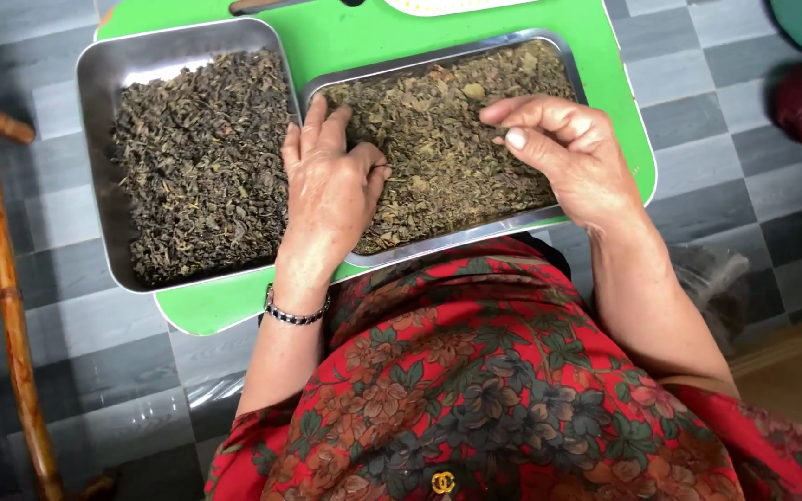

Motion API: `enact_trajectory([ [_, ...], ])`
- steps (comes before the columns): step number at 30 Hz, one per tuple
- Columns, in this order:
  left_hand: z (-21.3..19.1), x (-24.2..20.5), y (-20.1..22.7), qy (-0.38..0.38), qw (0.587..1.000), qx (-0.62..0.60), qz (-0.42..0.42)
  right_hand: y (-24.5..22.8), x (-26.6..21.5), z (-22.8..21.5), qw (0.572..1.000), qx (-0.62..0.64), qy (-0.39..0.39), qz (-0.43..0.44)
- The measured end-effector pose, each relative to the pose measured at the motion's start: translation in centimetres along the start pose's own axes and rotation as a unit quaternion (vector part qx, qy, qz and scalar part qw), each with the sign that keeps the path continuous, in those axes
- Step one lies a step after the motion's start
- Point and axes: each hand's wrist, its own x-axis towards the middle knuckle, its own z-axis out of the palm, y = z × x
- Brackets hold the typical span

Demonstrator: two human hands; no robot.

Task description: Manually sorting dried tea leaves to remove stems and impurities, moving them between two metal trays.

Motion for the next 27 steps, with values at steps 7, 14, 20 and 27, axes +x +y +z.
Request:
enact_trajectory([
  [7, 0.1, -0.1, 0.0, 0.007, 1.000, 0.010, -0.004, -1.0, -1.0, -0.2, 0.991, 0.134, -0.006, 0.008],
  [14, -0.3, 0.0, 0.3, -0.025, 0.999, -0.032, -0.025, -2.0, -2.2, -0.4, 0.995, 0.092, 0.015, -0.042],
  [20, 0.2, -0.2, -0.1, -0.013, 0.999, -0.028, -0.019, -2.0, -2.4, 0.2, 0.996, 0.053, 0.017, -0.067],
  [27, 0.2, -0.3, 0.0, -0.010, 1.000, -0.025, -0.014, -2.2, -2.4, 0.8, 0.995, -0.024, 0.014, -0.098],
])
